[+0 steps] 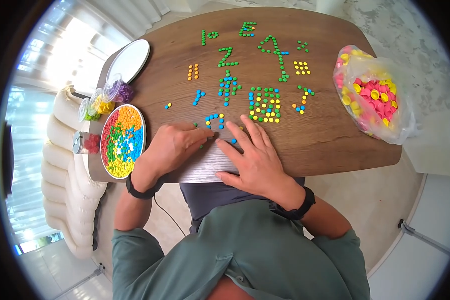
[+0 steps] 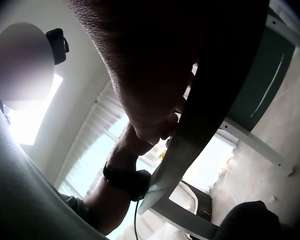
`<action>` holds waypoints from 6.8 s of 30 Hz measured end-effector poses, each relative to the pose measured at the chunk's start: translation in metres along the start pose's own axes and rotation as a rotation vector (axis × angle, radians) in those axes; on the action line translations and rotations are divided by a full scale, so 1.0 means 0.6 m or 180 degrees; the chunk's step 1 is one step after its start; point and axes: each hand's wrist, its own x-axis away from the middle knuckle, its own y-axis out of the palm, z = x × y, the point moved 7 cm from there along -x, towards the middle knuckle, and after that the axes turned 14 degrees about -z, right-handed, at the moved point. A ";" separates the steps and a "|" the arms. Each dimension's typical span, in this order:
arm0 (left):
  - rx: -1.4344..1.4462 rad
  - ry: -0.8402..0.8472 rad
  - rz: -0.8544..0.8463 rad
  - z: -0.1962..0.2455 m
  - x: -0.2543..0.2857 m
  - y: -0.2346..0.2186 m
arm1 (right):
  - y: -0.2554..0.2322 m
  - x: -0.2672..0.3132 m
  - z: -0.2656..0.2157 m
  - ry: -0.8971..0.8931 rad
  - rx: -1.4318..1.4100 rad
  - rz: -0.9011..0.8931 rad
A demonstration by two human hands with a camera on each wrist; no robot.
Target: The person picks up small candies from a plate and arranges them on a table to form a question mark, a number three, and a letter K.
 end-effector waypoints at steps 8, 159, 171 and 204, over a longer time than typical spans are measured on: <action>-0.0031 -0.0068 -0.0166 0.004 0.002 0.004 | -0.011 -0.004 0.007 -0.0079 -0.0153 -0.0011; -0.0020 -0.0587 -0.0461 0.016 0.027 0.021 | -0.003 -0.018 0.004 -0.0040 0.0130 0.0083; -0.0023 -0.0648 -0.0539 0.010 0.030 0.020 | -0.006 -0.020 0.002 -0.0028 0.0085 0.0111; -0.0062 -0.0695 -0.0534 0.011 0.032 0.023 | -0.018 -0.003 0.005 -0.0094 0.0057 0.0110</action>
